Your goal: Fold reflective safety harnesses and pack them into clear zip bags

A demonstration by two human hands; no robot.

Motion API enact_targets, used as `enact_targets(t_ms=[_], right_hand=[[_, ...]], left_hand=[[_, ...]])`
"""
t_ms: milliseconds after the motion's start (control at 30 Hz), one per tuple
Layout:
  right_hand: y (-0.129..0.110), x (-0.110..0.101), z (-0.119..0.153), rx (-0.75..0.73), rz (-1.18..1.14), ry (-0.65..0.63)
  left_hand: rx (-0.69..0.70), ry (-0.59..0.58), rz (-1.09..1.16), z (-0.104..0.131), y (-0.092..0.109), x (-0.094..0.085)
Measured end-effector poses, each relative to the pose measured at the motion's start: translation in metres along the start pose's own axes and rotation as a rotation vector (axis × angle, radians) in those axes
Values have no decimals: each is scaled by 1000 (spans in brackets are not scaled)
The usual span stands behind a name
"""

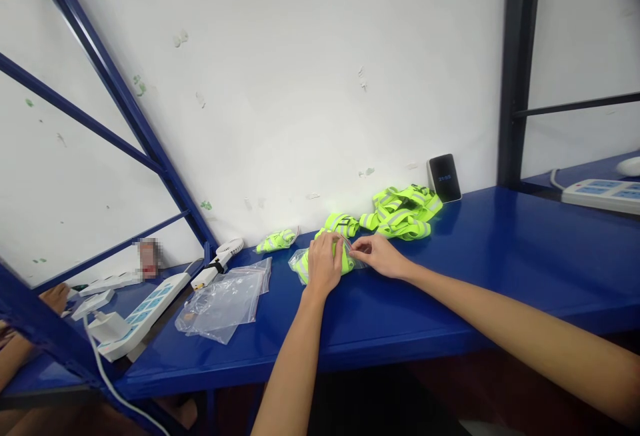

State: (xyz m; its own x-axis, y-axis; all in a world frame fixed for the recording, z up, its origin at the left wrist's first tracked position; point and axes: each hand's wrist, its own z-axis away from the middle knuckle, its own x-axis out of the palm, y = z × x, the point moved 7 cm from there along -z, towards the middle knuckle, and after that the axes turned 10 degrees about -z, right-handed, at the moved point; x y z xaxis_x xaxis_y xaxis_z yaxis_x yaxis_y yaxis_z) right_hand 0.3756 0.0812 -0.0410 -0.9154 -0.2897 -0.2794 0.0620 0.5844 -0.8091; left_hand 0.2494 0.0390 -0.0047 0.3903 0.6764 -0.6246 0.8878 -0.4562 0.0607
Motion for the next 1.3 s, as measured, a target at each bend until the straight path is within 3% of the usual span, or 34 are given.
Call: enact_targets(t_ms=[733, 1033, 1300], right_hand=[[-25, 7, 9, -130, 74, 8], [-12, 3, 6, -73, 0, 43], [-14, 3, 5, -62, 2, 38]], left_hand=[[-28, 67, 73, 4, -3, -11], [-21, 52, 47, 4, -5, -7], [-12, 44, 36, 4, -4, -6]])
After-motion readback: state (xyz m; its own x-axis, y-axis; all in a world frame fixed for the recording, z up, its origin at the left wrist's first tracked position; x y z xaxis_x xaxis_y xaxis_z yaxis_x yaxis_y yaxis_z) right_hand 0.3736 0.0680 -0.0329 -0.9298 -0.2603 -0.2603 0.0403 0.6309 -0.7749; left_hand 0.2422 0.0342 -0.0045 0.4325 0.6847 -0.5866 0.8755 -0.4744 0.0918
